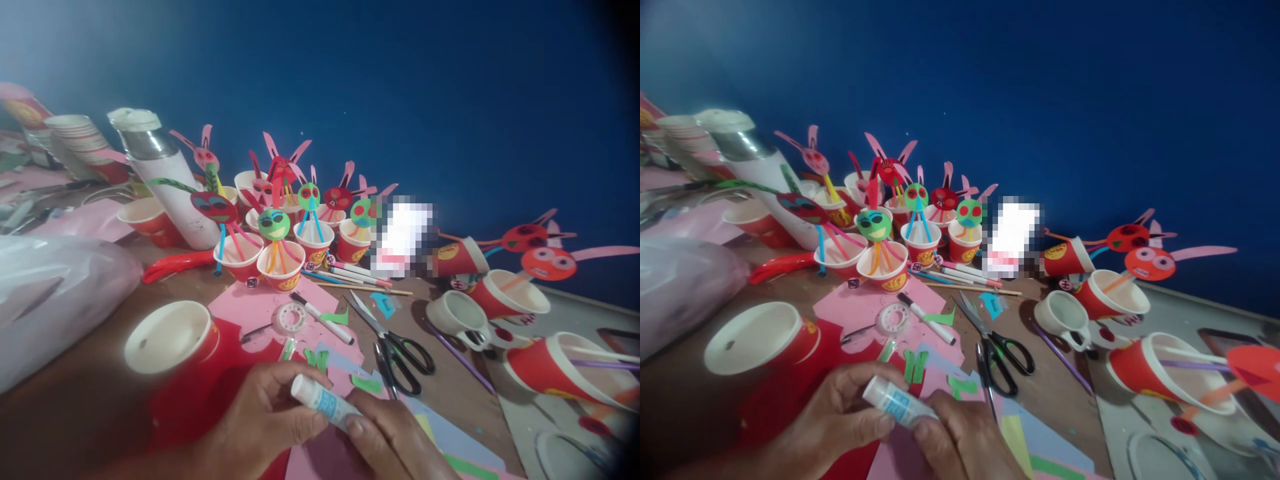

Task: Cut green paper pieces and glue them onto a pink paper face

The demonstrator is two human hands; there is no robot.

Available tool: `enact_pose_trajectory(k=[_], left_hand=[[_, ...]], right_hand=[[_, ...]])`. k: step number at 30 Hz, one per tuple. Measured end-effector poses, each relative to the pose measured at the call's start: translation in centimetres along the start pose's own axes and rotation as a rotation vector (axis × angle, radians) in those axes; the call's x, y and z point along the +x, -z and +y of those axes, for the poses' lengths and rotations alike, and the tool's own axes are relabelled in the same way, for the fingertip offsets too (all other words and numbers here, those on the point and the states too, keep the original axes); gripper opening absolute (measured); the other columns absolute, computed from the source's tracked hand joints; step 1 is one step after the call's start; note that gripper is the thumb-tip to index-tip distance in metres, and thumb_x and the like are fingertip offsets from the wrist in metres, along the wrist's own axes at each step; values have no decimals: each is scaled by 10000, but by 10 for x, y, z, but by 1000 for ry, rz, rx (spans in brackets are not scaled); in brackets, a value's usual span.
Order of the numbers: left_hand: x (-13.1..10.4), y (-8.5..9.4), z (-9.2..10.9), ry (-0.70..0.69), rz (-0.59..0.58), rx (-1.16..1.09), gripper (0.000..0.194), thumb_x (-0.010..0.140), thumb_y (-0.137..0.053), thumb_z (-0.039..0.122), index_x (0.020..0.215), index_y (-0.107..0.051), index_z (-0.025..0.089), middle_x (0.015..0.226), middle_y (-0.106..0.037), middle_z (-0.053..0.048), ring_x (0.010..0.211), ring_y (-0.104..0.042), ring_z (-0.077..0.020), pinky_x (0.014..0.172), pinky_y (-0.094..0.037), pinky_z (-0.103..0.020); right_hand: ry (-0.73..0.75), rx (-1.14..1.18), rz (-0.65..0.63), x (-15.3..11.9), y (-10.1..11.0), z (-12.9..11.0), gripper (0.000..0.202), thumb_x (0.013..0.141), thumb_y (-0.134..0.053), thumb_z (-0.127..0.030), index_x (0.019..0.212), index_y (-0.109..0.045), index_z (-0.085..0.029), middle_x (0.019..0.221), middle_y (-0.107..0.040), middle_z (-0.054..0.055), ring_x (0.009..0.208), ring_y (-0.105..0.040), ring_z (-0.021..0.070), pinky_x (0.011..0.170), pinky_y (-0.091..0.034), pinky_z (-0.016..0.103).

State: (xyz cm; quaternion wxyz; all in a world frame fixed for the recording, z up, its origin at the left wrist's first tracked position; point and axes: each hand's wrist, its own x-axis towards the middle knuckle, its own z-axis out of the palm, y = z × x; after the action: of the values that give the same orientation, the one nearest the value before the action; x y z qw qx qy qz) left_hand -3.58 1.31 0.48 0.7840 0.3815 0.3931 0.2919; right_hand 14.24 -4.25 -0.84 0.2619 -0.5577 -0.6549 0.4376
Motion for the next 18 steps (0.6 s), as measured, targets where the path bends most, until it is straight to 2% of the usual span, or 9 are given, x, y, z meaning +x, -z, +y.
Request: enact_pose_trajectory(k=[3, 5, 7, 11, 13, 14, 15, 18], left_hand=[[2, 3, -2, 8, 2, 7, 237, 606, -752, 286, 787, -661, 164, 588, -538, 33, 536, -466, -82, 515, -368, -189], [2, 2, -2, -3, 16, -1, 248, 606, -750, 298, 786, -648, 161, 593, -550, 26, 539, -483, -90, 521, -378, -198], [1, 0, -1, -3, 22, 11, 259, 603, -750, 309, 777, -633, 157, 582, -540, 29, 527, -476, -85, 507, -371, -191], [-3, 2, -2, -5, 61, 96, 235, 607, -746, 312, 742, -623, 164, 562, -503, 51, 510, -435, -64, 486, -358, -161], [-2, 6, -4, -9, 66, 136, 232, 620, -736, 327, 761, -630, 176, 584, -532, 45, 532, -460, -77, 511, -389, -170], [-1, 8, -5, 3, 51, 150, 237, 630, -727, 338, 776, -631, 178, 617, -558, 32, 550, -481, -90, 517, -403, -180], [1, 10, -6, 21, 64, 167, 246, 638, -723, 339, 803, -635, 180, 659, -588, 17, 586, -510, -106, 544, -421, -194], [5, 9, -6, 12, 69, 185, 222, 663, -698, 364, 724, -633, 161, 537, -549, 29, 500, -468, -86, 484, -383, -179]], right_hand=[[198, -383, 167, 5, 2, 0, 273, 860, -431, -398, 732, -535, -180, 582, -547, 23, 527, -491, 162, 507, -313, 276], [240, -462, 231, 6, 4, -2, 218, 830, -497, -359, 705, -524, -183, 612, -551, 32, 553, -490, 170, 528, -316, 281], [185, -327, 156, 6, 9, -9, 237, 819, -496, -410, 733, -530, -192, 581, -517, 9, 525, -467, 159, 503, -307, 268], [-97, 221, -197, 6, 18, -24, 463, 889, -241, -541, 759, -525, -199, 561, -484, -9, 474, -439, 119, 435, -324, 223], [-147, 279, -261, 7, 18, -25, 505, 918, -179, -507, 722, -515, -185, 577, -509, 0, 477, -455, 105, 438, -348, 205], [-112, 219, -246, 9, 17, -22, 476, 925, -209, -479, 718, -515, -178, 580, -522, 3, 483, -467, 105, 447, -355, 204], [-32, 94, -173, 10, 14, -18, 419, 923, -270, -442, 723, -520, -172, 600, -542, 10, 508, -487, 112, 466, -361, 209], [291, -401, 197, 12, 6, -3, 257, 857, -444, -366, 751, -539, -152, 640, -585, 59, 573, -523, 175, 528, -387, 278]])
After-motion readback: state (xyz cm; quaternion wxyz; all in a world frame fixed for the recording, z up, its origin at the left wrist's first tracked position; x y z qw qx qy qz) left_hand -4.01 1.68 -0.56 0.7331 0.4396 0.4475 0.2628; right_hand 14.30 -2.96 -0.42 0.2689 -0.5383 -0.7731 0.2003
